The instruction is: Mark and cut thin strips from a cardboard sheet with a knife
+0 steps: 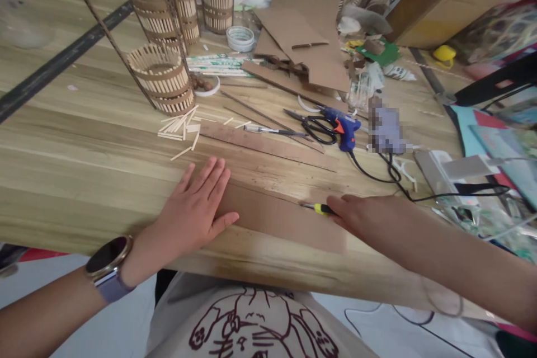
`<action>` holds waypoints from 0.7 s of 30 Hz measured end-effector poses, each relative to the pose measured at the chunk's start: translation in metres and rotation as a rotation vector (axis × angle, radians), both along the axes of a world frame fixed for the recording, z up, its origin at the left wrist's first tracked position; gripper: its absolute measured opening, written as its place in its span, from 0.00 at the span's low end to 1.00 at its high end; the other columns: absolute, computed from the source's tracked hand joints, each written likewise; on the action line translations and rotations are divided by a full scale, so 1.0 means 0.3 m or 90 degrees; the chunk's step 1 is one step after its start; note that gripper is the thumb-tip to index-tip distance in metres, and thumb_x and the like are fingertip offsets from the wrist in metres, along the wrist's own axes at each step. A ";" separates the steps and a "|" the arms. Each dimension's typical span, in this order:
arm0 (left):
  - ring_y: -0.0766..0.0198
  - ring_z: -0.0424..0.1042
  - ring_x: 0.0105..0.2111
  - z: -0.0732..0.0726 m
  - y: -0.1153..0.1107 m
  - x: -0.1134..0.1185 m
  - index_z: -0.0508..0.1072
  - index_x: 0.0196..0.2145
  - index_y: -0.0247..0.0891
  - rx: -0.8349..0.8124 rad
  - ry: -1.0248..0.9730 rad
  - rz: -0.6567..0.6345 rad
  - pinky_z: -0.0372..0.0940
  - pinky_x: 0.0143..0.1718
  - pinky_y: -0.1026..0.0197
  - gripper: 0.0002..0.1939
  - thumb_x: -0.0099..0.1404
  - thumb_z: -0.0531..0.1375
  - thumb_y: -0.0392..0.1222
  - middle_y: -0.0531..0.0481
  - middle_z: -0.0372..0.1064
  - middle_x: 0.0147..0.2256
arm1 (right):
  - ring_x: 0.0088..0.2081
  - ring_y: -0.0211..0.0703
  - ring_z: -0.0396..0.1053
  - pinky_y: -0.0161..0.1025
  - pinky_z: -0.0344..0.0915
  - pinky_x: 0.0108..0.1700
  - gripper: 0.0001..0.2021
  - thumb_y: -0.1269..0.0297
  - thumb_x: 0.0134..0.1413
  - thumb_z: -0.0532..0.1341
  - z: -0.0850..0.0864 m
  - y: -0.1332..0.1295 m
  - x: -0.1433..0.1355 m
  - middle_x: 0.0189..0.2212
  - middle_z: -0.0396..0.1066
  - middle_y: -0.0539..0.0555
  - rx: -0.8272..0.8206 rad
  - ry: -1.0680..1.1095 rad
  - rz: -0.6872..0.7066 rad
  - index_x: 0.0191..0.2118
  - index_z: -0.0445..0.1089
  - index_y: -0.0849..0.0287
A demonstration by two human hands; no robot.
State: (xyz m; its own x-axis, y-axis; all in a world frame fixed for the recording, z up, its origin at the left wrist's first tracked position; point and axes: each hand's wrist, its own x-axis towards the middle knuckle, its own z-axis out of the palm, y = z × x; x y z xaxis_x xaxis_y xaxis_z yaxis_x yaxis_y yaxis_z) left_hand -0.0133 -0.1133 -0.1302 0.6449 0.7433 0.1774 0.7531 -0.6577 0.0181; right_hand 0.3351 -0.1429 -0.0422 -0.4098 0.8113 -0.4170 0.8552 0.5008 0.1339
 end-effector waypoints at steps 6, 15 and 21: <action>0.34 0.48 0.70 0.005 -0.002 0.002 0.58 0.67 0.17 0.084 0.004 -0.030 0.50 0.66 0.33 0.38 0.79 0.42 0.58 0.25 0.51 0.69 | 0.33 0.51 0.77 0.41 0.64 0.32 0.17 0.52 0.70 0.47 0.060 0.062 0.103 0.32 0.78 0.56 -0.174 0.138 -0.134 0.42 0.70 0.53; 0.45 0.74 0.53 0.027 -0.103 0.006 0.74 0.52 0.22 0.149 -0.023 -0.081 0.71 0.55 0.47 0.17 0.77 0.53 0.38 0.29 0.74 0.52 | 0.40 0.49 0.77 0.37 0.62 0.35 0.12 0.60 0.71 0.52 0.053 0.164 -0.298 0.38 0.79 0.57 -0.110 0.123 -0.107 0.46 0.71 0.57; 0.47 0.75 0.52 0.020 -0.117 0.011 0.74 0.51 0.21 0.141 -0.027 -0.080 0.72 0.56 0.49 0.14 0.75 0.53 0.32 0.32 0.76 0.48 | 0.40 0.51 0.79 0.38 0.61 0.32 0.13 0.61 0.72 0.53 0.018 0.218 -0.480 0.39 0.80 0.60 -0.054 0.072 -0.001 0.46 0.73 0.61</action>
State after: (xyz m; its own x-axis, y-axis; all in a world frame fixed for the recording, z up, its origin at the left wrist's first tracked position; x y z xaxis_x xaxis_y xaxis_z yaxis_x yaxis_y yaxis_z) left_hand -0.0099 -0.1485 -0.1242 0.7186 0.5975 0.3559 0.6665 -0.7378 -0.1071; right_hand 0.1910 -0.0776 -0.0368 -0.4571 0.7754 -0.4356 0.8632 0.5048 -0.0072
